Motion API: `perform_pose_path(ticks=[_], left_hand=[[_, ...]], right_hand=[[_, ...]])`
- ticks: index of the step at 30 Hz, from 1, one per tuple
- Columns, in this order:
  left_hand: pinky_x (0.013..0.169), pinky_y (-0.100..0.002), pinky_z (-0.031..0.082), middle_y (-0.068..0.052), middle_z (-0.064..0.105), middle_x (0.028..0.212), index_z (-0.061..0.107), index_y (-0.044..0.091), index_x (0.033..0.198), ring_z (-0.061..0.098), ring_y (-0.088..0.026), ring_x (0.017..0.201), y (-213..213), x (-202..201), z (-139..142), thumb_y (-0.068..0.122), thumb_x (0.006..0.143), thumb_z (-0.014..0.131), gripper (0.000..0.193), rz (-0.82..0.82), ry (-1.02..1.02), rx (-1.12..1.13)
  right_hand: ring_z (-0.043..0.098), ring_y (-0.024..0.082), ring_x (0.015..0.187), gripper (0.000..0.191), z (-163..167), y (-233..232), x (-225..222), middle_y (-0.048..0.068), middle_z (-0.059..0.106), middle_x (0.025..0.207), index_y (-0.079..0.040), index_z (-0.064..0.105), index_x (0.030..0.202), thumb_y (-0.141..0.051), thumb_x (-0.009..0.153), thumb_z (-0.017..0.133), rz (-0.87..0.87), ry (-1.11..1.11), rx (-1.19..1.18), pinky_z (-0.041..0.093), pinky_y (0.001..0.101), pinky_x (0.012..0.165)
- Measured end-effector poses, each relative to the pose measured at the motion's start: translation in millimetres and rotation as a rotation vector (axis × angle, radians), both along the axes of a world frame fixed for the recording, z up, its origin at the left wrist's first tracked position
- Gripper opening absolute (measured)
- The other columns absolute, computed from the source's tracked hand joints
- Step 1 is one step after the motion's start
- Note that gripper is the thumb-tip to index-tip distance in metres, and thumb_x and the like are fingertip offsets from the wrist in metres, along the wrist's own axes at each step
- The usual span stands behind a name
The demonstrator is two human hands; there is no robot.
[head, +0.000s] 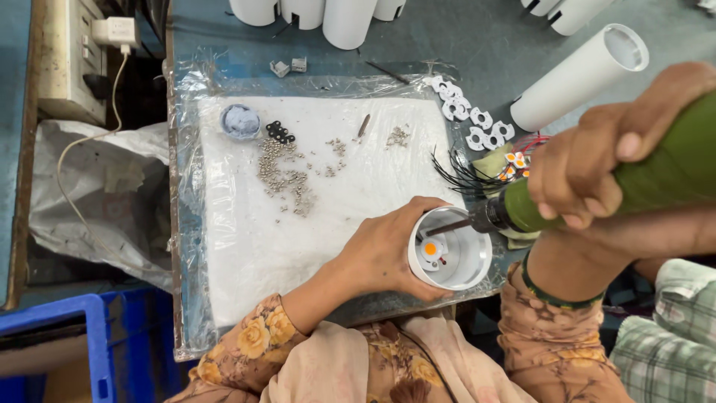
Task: The person assembles a cylindrical light fixture by inserting an LED module into a white plastic housing, threading wires through a hole, and securing the module with a screw using a power drill. The person repeats the process for a second unit.
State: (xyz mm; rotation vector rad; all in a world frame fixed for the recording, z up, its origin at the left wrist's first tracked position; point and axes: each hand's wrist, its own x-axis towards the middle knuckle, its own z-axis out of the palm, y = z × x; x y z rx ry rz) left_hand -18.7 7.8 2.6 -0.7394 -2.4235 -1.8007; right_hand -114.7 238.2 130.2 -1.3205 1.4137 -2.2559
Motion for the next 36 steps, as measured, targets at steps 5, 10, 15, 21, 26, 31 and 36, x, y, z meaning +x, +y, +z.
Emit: perform_pose_path(ticks=[5,10,15,21,26,31,36], left_hand=[[0.094,-0.038,0.058,-0.009,0.068,0.129,0.047,0.013,0.143,0.071,-0.029,0.114,2,2,3,0.051,0.057,0.092,0.104,0.013,-0.028,-0.018],[0.096,-0.038,0.057,-0.01,0.068,0.132,0.046,0.014,0.143,0.071,-0.031,0.116,2,1,2,0.05,0.058,0.094,0.105,0.013,0.022,-0.007],[0.093,-0.038,0.058,-0.007,0.072,0.125,0.047,0.018,0.142,0.074,-0.03,0.111,-1,1,4,0.049,0.057,0.092,0.101,0.006,-0.088,0.012],[0.09,-0.039,0.058,-0.008,0.073,0.122,0.048,0.018,0.141,0.074,-0.032,0.107,0,8,10,0.05,0.055,0.092,0.102,0.024,-0.086,-0.013],[0.091,-0.039,0.058,-0.009,0.072,0.123,0.047,0.017,0.142,0.073,-0.032,0.108,1,7,7,0.051,0.055,0.092,0.103,0.024,-0.059,-0.023],[0.092,-0.039,0.058,-0.008,0.073,0.123,0.047,0.017,0.14,0.074,-0.032,0.109,2,4,7,0.053,0.055,0.092,0.103,0.024,-0.053,-0.015],[0.092,-0.038,0.059,-0.007,0.073,0.124,0.047,0.018,0.14,0.074,-0.031,0.109,3,3,8,0.052,0.056,0.092,0.101,0.014,-0.072,-0.021]], right_hand=[[0.05,0.017,0.047,0.077,2,4,3,0.008,0.053,0.062,-0.003,0.048,0.103,-0.076,0.081,0.059,-0.069,0.015,0.0,0.048,0.0382,0.046],[0.044,0.018,0.043,0.082,-3,-5,9,0.009,0.047,0.057,-0.002,0.047,0.097,-0.081,0.079,0.057,-0.183,-0.013,-0.051,0.043,0.0369,0.04],[0.04,0.02,0.04,0.089,0,-13,20,0.013,0.045,0.053,0.001,0.045,0.09,-0.086,0.076,0.052,-0.24,-0.076,-0.063,0.037,0.037,0.037],[0.047,0.028,0.055,0.1,19,-8,31,0.022,0.054,0.067,0.007,0.049,0.094,-0.091,0.075,0.047,0.027,-0.231,-0.078,0.038,0.0395,0.052],[0.047,0.03,0.058,0.105,10,-3,29,0.023,0.053,0.07,0.008,0.049,0.094,-0.094,0.068,0.046,0.008,-0.238,-0.077,0.037,0.0388,0.055],[0.048,0.027,0.052,0.106,7,-3,26,0.02,0.053,0.065,0.006,0.049,0.091,-0.098,0.07,0.047,-0.076,-0.146,-0.03,0.043,0.0391,0.052],[0.05,0.026,0.046,0.102,14,-12,29,0.018,0.051,0.062,0.004,0.047,0.09,-0.096,0.074,0.045,-0.173,-0.137,-0.039,0.045,0.0385,0.047]])
